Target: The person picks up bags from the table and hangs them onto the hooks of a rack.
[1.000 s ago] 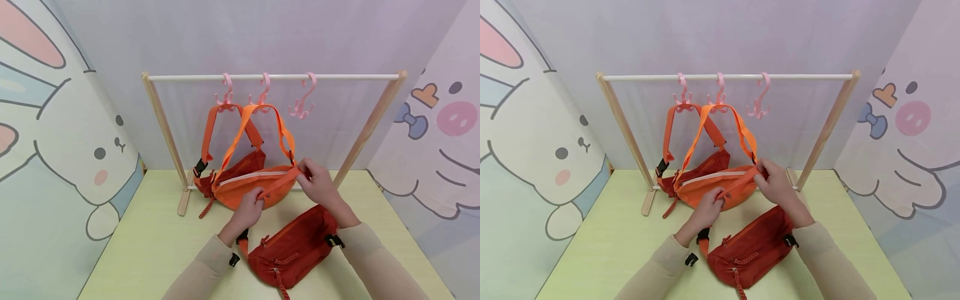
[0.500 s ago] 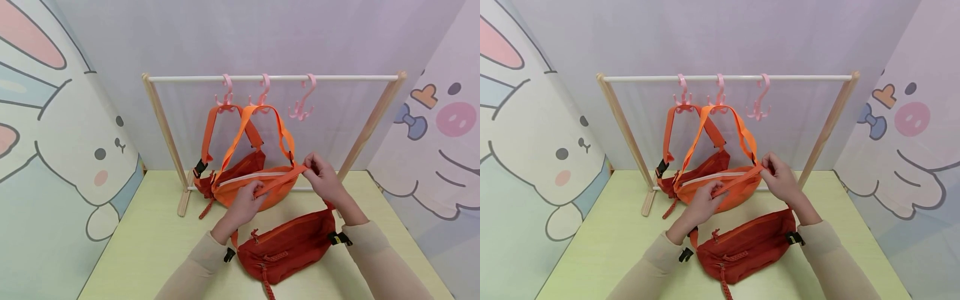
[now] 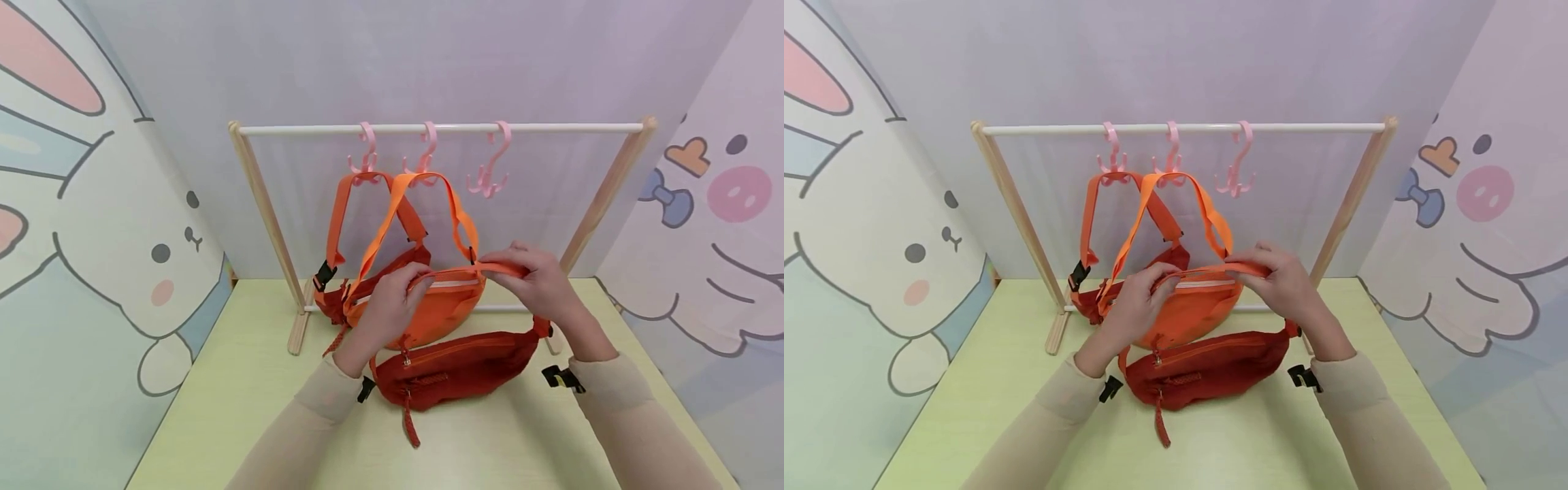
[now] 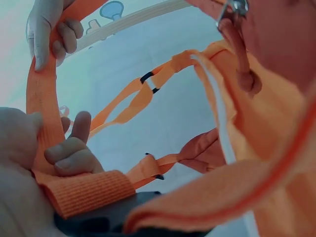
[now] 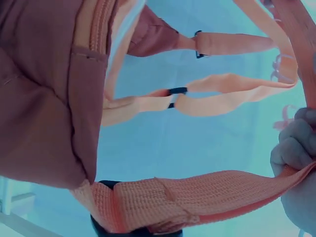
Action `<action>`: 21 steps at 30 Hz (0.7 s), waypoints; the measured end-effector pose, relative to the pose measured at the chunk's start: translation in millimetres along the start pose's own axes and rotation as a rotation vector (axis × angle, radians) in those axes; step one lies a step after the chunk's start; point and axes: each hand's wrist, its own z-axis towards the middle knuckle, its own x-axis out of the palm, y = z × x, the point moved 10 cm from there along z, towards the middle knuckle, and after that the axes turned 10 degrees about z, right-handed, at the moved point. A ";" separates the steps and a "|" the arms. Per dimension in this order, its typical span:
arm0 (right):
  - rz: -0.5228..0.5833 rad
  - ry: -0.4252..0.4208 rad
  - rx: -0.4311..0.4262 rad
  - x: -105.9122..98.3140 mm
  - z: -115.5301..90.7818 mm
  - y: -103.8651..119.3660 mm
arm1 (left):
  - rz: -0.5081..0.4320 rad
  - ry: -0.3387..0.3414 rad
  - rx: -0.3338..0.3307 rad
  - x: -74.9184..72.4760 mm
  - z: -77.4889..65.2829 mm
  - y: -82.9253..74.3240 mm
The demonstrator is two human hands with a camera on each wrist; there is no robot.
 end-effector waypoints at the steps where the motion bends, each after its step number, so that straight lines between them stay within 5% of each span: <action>1: -0.018 -0.015 -0.014 -2.4 1.3 3.4 | 0.029 -0.021 0.017 -3.6 2.8 -3.1; 12: -0.143 -0.146 -0.078 -23.7 14.6 28.6 | 0.180 -0.140 0.114 -31.2 32.5 -31.3; 21: -0.267 -0.276 -0.113 -38.2 27.5 44.9 | 0.198 -0.165 0.071 -45.9 62.7 -45.6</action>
